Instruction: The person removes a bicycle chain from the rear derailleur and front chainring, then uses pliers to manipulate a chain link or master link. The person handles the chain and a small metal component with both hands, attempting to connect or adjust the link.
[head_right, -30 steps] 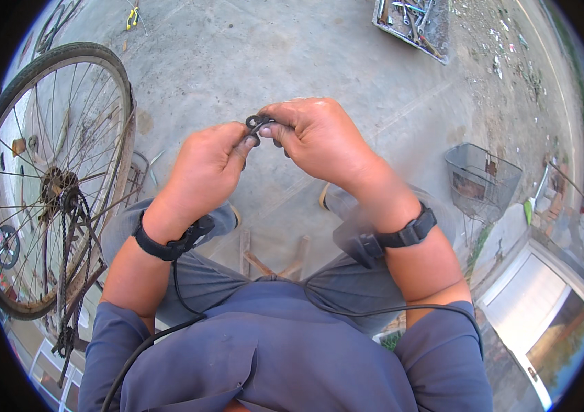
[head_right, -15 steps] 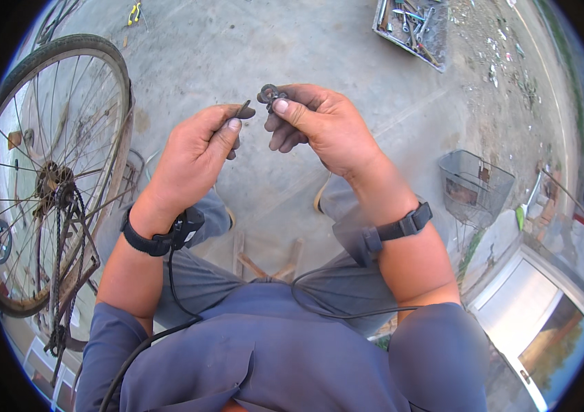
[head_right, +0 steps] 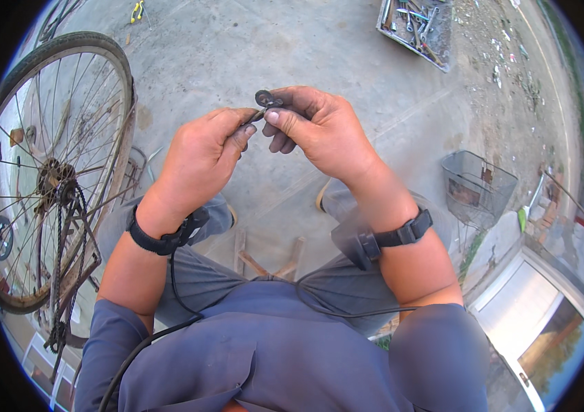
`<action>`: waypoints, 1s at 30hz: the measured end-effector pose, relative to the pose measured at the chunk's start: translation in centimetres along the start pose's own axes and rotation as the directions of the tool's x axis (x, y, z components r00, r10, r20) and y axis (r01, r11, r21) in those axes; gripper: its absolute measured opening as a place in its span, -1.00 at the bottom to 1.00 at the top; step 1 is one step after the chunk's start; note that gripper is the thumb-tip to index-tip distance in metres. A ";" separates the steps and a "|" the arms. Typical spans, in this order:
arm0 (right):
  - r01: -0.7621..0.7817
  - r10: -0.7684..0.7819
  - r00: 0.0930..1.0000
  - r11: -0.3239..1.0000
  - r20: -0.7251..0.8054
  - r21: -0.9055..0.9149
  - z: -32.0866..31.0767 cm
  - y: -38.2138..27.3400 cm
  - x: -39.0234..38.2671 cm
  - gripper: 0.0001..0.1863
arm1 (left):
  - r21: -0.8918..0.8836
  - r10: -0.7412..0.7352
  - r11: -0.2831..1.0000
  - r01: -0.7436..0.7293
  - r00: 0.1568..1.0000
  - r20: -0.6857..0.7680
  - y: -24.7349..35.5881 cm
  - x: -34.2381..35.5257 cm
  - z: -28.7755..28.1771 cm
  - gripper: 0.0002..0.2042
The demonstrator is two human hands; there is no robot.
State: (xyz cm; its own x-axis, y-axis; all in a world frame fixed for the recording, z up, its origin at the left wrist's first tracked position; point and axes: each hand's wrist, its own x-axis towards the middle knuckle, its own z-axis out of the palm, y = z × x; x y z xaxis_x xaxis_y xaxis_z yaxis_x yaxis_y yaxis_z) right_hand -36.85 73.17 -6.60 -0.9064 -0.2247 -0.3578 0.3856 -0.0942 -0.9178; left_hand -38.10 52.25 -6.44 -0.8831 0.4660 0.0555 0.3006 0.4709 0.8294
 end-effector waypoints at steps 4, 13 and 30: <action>0.012 -0.012 1.000 1.000 0.013 -0.002 0.3 0.0 0.0 -0.69 | 0.017 -0.013 1.000 0.014 1.000 -0.024 -0.1 0.1 0.1 -0.85; 0.035 -0.035 0.999 0.999 -0.039 0.014 -0.1 -0.7 -0.3 -0.65 | -0.014 -0.074 0.997 0.073 0.991 -0.116 -0.3 0.1 0.3 -0.89; 0.030 -0.031 0.998 0.999 -0.056 -0.034 1.1 -0.1 -0.5 -0.65 | 0.059 0.013 0.998 -0.006 0.993 -0.119 -0.3 0.3 0.5 -0.92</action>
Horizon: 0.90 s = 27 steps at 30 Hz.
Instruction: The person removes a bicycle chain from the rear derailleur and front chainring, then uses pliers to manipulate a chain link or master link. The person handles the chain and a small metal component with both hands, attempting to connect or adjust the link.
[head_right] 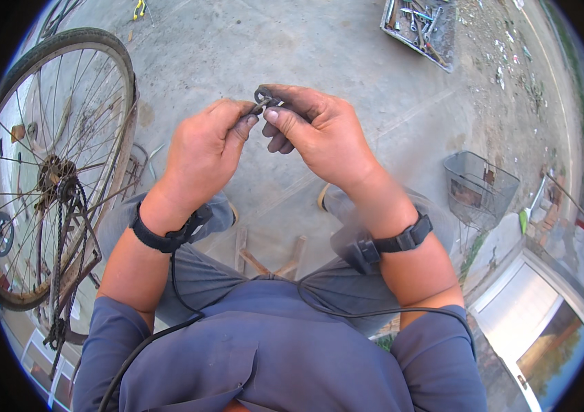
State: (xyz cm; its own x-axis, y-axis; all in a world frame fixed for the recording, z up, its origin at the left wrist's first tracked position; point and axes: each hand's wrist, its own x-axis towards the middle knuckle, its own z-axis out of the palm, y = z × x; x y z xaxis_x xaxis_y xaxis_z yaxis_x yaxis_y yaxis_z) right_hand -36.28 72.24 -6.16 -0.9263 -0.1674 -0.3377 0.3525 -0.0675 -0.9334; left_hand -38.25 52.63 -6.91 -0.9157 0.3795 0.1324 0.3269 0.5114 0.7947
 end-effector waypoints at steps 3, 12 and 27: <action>-0.003 0.002 1.000 1.000 -0.021 -0.016 0.0 0.0 0.2 -0.64 | 0.019 -0.003 1.000 0.003 1.000 -0.031 0.0 0.0 0.0 -0.92; 0.008 -0.008 1.000 1.000 -0.012 -0.008 -0.2 0.2 0.1 -0.63 | 0.035 0.033 0.999 -0.031 0.998 -0.055 -0.4 0.0 0.3 -0.90; -0.047 0.047 0.999 0.999 -0.021 0.013 -0.6 -0.3 0.4 -0.65 | -0.419 -0.257 0.864 0.280 0.960 0.112 -0.8 -0.1 0.3 -0.84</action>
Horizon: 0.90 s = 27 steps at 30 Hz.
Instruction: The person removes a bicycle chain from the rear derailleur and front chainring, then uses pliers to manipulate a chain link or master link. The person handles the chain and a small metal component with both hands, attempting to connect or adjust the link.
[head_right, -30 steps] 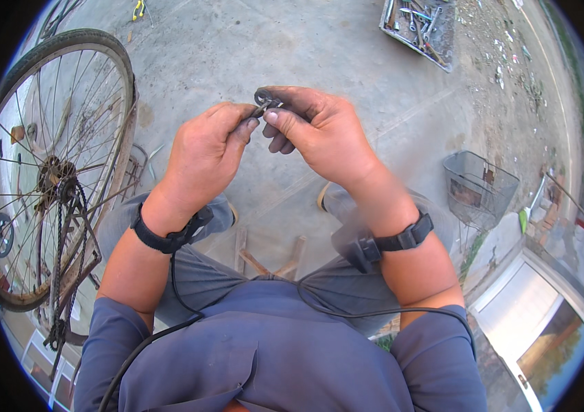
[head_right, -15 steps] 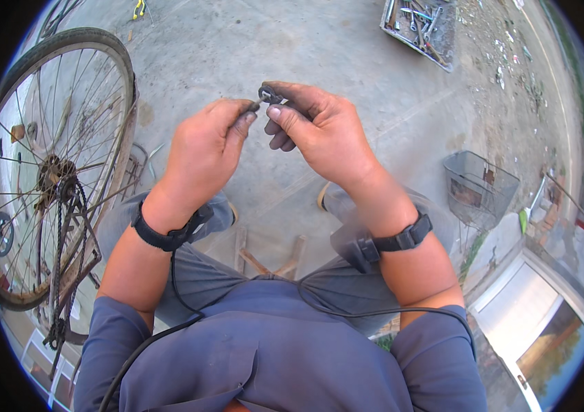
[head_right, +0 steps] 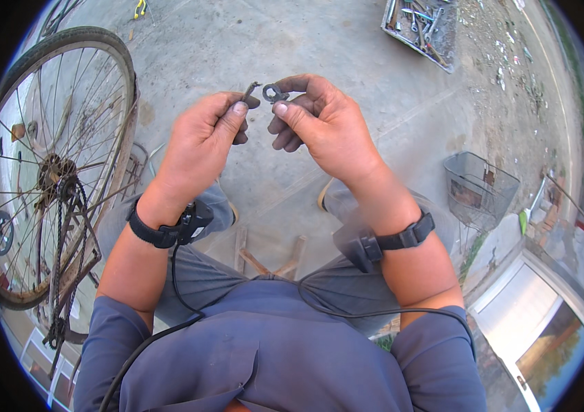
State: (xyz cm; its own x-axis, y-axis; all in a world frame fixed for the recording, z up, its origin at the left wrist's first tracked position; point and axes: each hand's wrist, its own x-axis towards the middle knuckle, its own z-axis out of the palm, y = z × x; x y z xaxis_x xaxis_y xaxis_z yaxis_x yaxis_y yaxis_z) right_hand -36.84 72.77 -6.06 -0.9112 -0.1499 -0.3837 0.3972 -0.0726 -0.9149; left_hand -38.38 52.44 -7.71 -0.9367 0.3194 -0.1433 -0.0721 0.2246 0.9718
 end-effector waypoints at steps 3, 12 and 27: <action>0.020 -0.019 0.999 1.000 0.041 -0.011 0.1 0.0 -0.1 -0.67 | 0.170 -0.009 0.985 -0.002 0.998 0.063 -0.1 0.1 -0.3 -0.82; 0.005 -0.005 1.000 0.999 0.010 -0.040 0.2 -0.2 -0.1 -0.67 | 0.383 0.170 0.911 -0.153 0.985 -0.011 0.0 0.2 -0.6 -0.83; 0.027 -0.026 0.999 0.999 0.023 -0.024 0.3 -0.5 -0.6 -0.70 | 0.603 0.381 0.735 -0.312 0.925 0.014 0.0 0.1 -0.3 -0.92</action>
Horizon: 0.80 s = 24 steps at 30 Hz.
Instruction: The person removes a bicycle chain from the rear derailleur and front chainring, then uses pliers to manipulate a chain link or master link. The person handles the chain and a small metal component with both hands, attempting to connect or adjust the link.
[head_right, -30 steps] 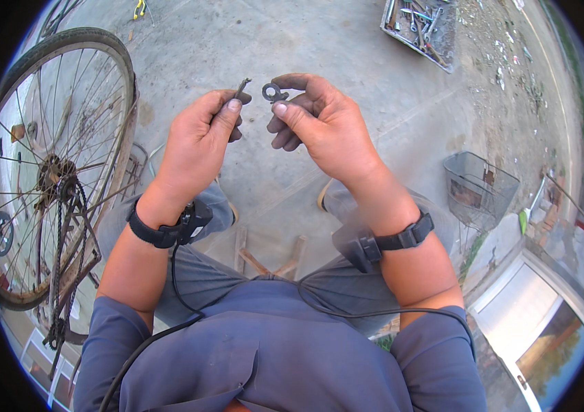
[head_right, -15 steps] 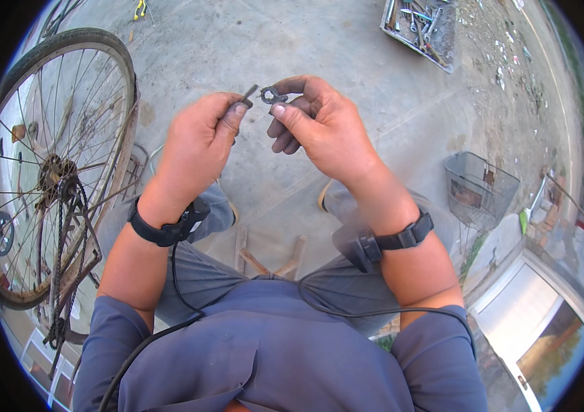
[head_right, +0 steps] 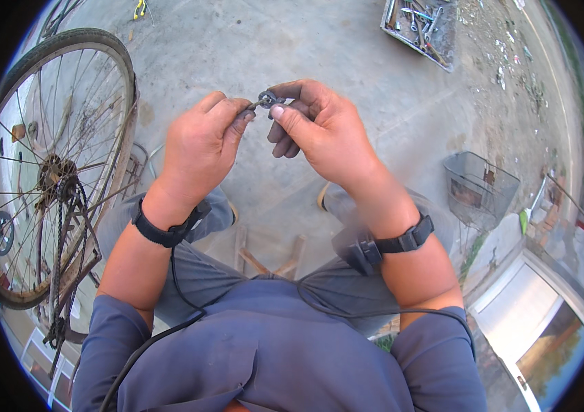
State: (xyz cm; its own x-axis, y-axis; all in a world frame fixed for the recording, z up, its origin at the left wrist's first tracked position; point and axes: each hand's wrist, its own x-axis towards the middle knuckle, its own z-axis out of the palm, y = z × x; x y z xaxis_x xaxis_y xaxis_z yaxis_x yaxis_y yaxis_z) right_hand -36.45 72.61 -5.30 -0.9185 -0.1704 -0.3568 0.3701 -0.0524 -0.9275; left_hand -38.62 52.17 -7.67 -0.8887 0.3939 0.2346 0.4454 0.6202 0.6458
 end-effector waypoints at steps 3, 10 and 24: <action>-0.025 0.022 0.999 0.997 0.042 0.077 0.0 -0.2 -0.3 -0.69 | 0.103 -0.071 0.992 0.073 0.997 -0.021 -1.4 1.1 0.0 -0.91; -0.022 0.022 1.000 0.998 0.000 0.057 -0.5 -0.1 0.0 -0.67 | 0.002 0.019 1.000 -0.019 0.997 -0.081 -0.5 0.2 0.0 -0.91; 0.015 -0.015 1.000 0.997 -0.005 0.078 -0.3 0.4 0.0 -0.72 | -0.006 0.061 0.998 -0.062 0.994 -0.086 0.5 0.0 -0.1 -0.91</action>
State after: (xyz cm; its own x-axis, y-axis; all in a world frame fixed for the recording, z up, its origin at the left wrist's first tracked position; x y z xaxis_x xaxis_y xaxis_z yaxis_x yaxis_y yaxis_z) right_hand -36.36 72.87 -5.72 -0.9246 -0.1648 -0.3434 0.3657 -0.1315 -0.9214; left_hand -38.44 52.39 -7.26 -0.8657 0.3716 0.3353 0.4991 0.5907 0.6341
